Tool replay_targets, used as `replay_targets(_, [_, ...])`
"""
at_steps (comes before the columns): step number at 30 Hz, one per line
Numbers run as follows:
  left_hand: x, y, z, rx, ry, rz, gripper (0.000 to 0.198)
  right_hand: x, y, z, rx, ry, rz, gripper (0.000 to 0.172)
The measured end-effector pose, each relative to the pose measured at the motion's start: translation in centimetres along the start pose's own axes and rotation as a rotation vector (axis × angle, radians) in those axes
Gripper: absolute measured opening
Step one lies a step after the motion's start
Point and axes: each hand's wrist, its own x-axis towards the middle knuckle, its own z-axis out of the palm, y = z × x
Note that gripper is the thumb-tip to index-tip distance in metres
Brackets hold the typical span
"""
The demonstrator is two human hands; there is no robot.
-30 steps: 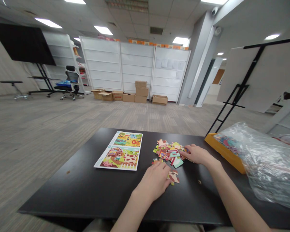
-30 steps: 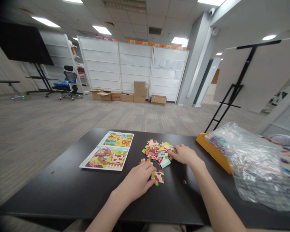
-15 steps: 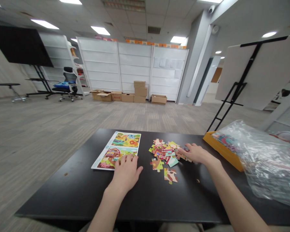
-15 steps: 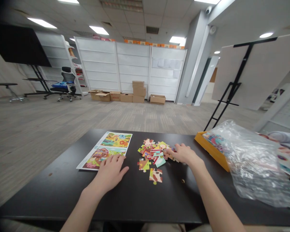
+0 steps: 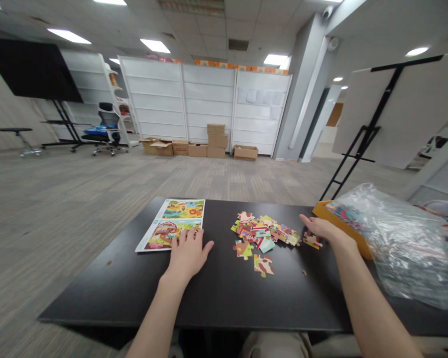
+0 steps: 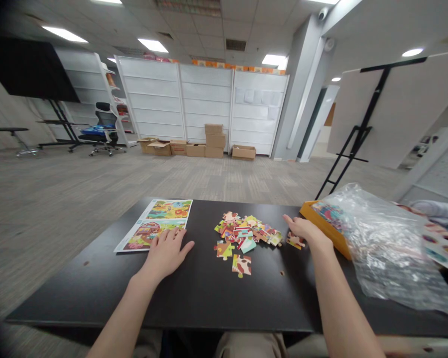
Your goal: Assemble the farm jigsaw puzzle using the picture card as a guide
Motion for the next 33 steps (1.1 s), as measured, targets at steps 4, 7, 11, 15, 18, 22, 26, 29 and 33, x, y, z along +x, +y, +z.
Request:
replay_targets(4, [-0.3, 2.2, 0.0, -0.034, 0.06, 0.023, 0.06, 0.0, -0.6, 0.8, -0.054, 0.004, -0.073, 0.073])
replay_targets(7, [-1.3, 4.6, -0.5, -0.182, 0.055, 0.188, 0.06, -1.0, -2.5, 1.7, -0.098, 0.027, -0.138, 0.084])
replay_targets(11, [-2.5, 7.7, -1.0, -0.321, -0.051, 0.326, 0.074, -3.3, -5.2, 2.2, -0.12, 0.065, -0.155, 0.095])
replay_targets(15, [-2.7, 9.4, -0.7, -0.346, -0.07, 0.384, 0.079, -5.1, -7.1, 2.3, -0.17, 0.069, -0.166, 0.093])
replay_targets(18, [-2.6, 9.9, -0.2, -0.354, -0.057, 0.422, 0.078, -5.7, -8.3, 2.9, -0.178, 0.085, -0.233, 0.088])
replay_targets(22, [-2.5, 10.1, 0.2, -0.362, -0.058, 0.45, 0.071, -6.3, -9.6, 4.1, -0.184, 0.109, -0.288, 0.083])
replay_targets(26, [-2.6, 10.0, 0.0, -0.362, -0.1, 0.455, 0.065, -6.9, -10.3, 4.8, -0.197, 0.127, -0.308, 0.081])
replay_targets(29, [-2.7, 9.7, -0.2, -0.352, -0.122, 0.444, 0.064, -7.2, -10.6, 5.1, -0.203, 0.137, -0.335, 0.078])
replay_targets(33, [-2.9, 9.1, -0.7, -0.324, -0.135, 0.423, 0.065, -7.5, -11.1, 5.4, -0.198, 0.167, -0.378, 0.076])
